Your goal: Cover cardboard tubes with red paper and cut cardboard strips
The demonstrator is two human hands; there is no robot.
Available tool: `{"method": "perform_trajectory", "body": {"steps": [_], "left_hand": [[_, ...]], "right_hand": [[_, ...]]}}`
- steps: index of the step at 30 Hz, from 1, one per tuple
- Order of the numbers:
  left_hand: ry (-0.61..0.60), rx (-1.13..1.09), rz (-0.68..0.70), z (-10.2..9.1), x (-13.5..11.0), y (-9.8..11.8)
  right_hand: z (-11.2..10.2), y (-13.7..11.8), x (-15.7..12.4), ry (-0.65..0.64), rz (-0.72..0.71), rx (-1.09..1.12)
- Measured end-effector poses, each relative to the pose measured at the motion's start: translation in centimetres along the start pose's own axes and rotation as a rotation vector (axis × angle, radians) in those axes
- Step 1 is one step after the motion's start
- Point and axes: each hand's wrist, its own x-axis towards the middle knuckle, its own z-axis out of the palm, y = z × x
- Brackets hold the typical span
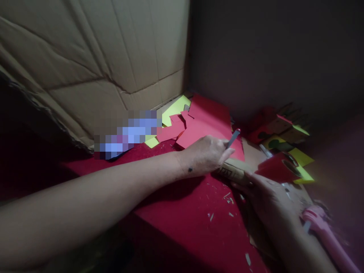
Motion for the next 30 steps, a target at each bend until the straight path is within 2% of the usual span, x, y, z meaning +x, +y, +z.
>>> {"method": "perform_trajectory", "body": {"steps": [3,12,15,18,20,23,26,28,30], "left_hand": [[-0.020,-0.035,0.001,-0.1,-0.1,0.1],[-0.029,-0.066,-0.017,-0.2,0.0,0.3],[0.034,-0.133,-0.033,-0.5,-0.1,0.3],[0.155,-0.313,-0.146,-1.6,-0.4,0.5],[0.185,-0.484,-0.266,-2.6,-0.5,0.5],[0.086,-0.704,-0.454,-4.2,-0.6,0.1],[-0.009,-0.690,-0.632,-5.4,-1.1,-0.5],[0.010,-0.647,-0.702,-5.8,-2.0,-0.7],[0.043,-0.727,-0.731,-5.6,-3.3,-0.6]], "right_hand": [[0.0,-0.1,-0.1,0.046,0.036,-0.001],[0.1,0.0,0.0,0.046,0.027,0.002],[0.1,-0.1,0.0,0.038,0.029,-0.009],[0.3,-0.3,-0.1,0.058,0.029,0.001],[0.4,-0.4,-0.1,0.069,0.026,0.023],[0.4,-0.8,-0.1,0.069,0.027,0.063],[0.3,-1.1,-0.1,0.044,0.034,0.097],[0.2,-1.3,0.0,0.037,0.045,0.146],[0.1,-1.4,0.1,0.033,0.064,0.210]]}}
